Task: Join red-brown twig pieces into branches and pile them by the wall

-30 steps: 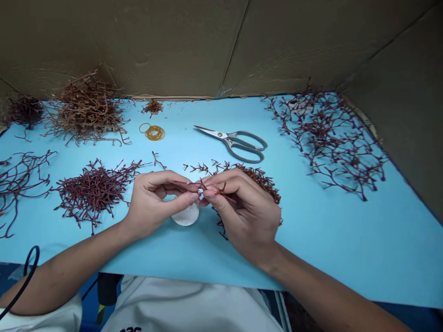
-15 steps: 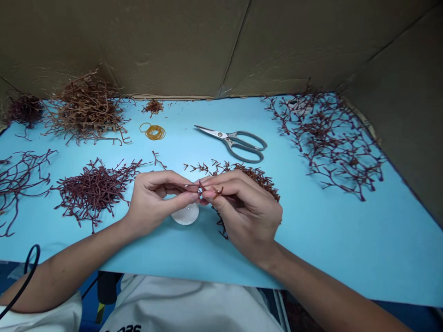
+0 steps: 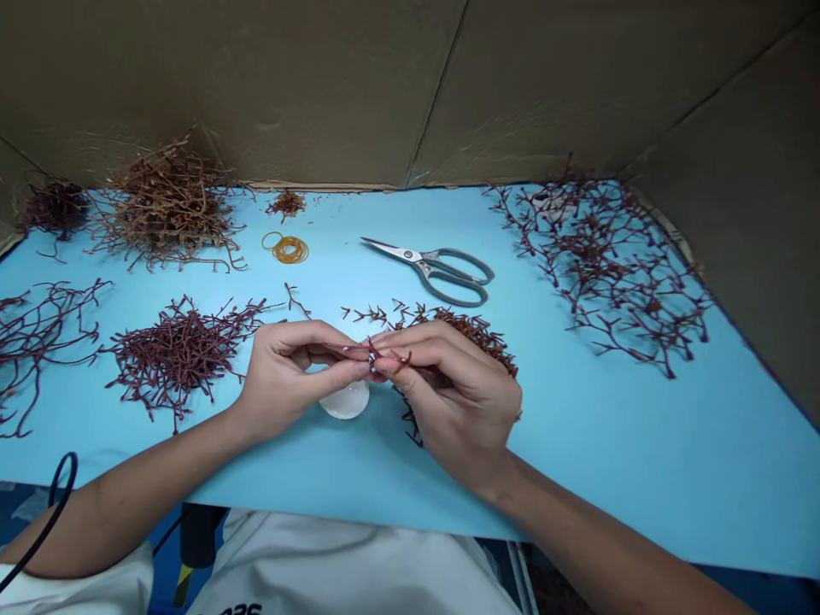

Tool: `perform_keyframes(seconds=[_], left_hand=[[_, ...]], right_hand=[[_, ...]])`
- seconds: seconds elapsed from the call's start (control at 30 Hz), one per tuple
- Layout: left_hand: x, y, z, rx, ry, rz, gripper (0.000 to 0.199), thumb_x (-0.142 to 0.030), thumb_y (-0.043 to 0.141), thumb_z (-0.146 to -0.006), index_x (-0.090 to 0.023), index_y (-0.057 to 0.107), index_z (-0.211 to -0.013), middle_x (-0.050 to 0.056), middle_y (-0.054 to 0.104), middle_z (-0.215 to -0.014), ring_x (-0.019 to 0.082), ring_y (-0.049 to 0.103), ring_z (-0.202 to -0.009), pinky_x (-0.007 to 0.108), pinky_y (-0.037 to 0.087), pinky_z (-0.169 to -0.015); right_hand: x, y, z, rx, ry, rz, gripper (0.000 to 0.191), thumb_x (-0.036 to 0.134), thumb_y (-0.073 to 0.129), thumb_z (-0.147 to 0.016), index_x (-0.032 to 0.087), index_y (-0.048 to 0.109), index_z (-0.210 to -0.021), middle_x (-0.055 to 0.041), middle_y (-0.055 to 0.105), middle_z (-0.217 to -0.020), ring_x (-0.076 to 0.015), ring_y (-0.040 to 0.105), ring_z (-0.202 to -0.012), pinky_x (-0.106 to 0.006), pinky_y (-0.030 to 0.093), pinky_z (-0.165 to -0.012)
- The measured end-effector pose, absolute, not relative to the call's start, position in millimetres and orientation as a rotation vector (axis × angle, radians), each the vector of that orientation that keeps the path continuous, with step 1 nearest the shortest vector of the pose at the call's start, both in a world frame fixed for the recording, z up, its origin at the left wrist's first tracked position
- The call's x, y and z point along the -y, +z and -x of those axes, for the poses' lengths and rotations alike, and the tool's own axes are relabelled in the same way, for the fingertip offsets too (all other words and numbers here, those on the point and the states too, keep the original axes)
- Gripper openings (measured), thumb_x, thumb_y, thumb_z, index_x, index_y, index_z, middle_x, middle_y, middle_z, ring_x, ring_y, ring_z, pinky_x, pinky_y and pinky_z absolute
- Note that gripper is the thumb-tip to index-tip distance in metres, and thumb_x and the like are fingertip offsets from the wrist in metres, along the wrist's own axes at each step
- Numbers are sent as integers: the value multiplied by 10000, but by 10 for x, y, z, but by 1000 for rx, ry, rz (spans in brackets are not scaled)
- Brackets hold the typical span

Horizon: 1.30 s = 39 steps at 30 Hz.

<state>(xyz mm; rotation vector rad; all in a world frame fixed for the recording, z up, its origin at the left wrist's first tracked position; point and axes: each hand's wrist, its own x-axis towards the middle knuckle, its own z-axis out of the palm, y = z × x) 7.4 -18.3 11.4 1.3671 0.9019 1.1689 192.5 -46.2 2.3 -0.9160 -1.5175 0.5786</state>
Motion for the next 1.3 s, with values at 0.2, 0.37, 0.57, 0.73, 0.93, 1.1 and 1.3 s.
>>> perform_keyframes(seconds=[0.2,0.37,0.57,0.73,0.93,1.1,1.3], left_hand=[[183,118,-66,-860,1174,-1344,103,-176,934,-775,-199,860,-844,56,849,-836,199,828,-752,275,721,-740],[168,70,-46,-863,1172,-1341,113,-237,928,-791,-193,862,-872,73,853,-883,209,830,-748,297,726,-743],[167,103,-56,-833,1154,-1266,98,-217,932,-785,-191,857,-843,71,847,-847,210,828,-702,283,719,-707],[182,116,-57,-795,1123,-1223,93,-175,921,-798,-207,861,-861,60,850,-856,213,837,-725,278,720,-717],[186,97,-53,-841,1102,-1211,123,-258,941,-777,-192,855,-835,82,848,-839,245,837,-718,330,735,-712],[190,104,-66,-834,1130,-1249,124,-262,940,-778,-190,855,-835,86,846,-832,244,837,-727,320,731,-718],[167,109,-71,-841,1187,-1362,131,-258,944,-767,-181,853,-823,94,840,-818,228,832,-746,284,714,-707]], right_hand=[[456,61,-1921,1519,599,947,172,86,779,-920,251,766,-871,-21,807,-930,-178,775,-853,-310,655,-715],[450,55,-1932,1511,620,996,146,96,747,-924,239,752,-895,-40,785,-926,-183,753,-849,-307,641,-683],[438,4,-1921,1549,633,945,170,100,738,-957,239,706,-866,-26,761,-924,-161,735,-845,-289,620,-691],[449,-17,-1932,1555,641,921,167,94,722,-970,247,703,-906,-26,754,-935,-175,730,-875,-333,626,-762],[461,8,-1944,1562,638,918,163,90,730,-957,245,721,-908,-28,766,-930,-192,745,-874,-354,634,-771],[458,43,-1937,1563,621,894,155,91,746,-944,242,742,-910,-33,776,-917,-194,757,-867,-347,647,-773],[444,71,-1932,1556,627,905,127,118,751,-942,227,753,-875,-46,787,-905,-190,763,-845,-330,650,-745]])
